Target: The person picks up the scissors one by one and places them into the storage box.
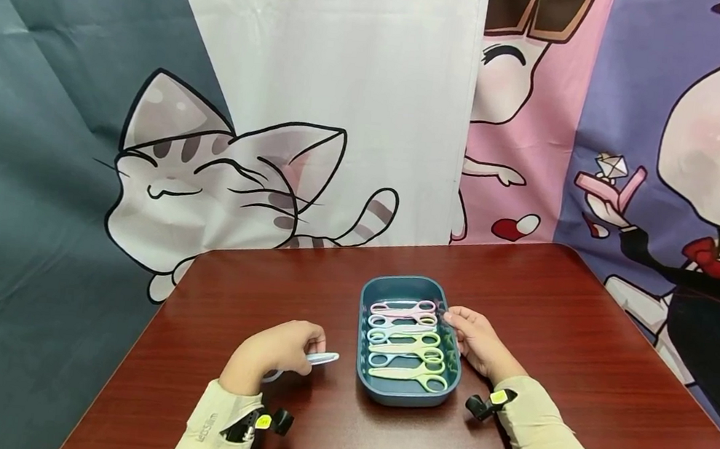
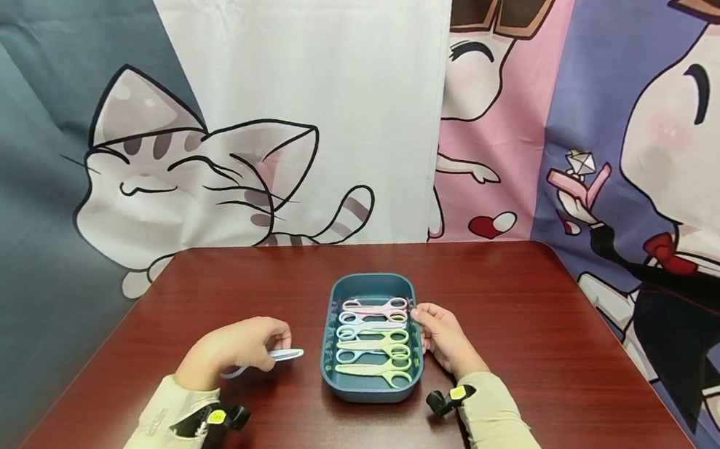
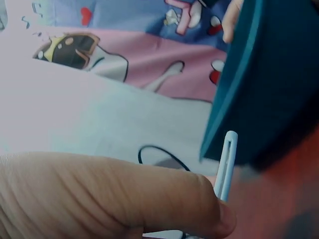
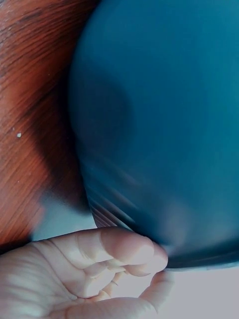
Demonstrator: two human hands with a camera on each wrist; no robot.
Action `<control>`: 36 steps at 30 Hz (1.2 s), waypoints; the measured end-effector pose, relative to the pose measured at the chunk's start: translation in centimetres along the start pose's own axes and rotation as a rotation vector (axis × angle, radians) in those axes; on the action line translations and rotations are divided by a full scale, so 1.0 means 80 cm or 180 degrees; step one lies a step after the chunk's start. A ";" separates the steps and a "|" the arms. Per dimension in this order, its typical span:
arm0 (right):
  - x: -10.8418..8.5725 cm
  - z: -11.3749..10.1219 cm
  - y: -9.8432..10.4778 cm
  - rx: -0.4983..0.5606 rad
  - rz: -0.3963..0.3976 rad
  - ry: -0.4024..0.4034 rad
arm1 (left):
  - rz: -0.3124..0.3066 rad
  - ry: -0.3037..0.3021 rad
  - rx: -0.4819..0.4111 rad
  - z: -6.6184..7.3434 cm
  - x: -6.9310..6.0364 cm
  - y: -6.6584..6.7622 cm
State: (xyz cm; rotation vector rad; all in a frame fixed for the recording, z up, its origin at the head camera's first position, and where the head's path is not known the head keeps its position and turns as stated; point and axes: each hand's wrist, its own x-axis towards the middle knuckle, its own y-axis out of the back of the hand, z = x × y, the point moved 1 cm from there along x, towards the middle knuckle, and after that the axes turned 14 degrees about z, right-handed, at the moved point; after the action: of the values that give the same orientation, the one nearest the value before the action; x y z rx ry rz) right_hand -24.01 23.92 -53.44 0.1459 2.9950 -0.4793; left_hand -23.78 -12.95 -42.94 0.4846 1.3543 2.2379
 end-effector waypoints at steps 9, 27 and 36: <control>0.001 -0.001 0.004 0.0007 -0.0004 0.0043 | -0.0047 -0.0158 -0.0146 0.053 0.043 0.008; 0.001 -0.001 0.005 0.0044 -0.0033 0.0023 | -0.0334 -0.0456 0.0041 0.138 0.099 -0.020; 0.003 0.002 0.002 0.0049 -0.0096 0.0041 | -0.0269 -0.0706 0.0305 0.152 0.112 -0.062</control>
State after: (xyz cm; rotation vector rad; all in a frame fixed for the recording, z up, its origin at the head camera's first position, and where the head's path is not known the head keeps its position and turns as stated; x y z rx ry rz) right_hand -24.20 24.05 -53.66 0.1054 3.0108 -0.5064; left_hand -23.69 2.87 -41.44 0.6749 1.3436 1.9929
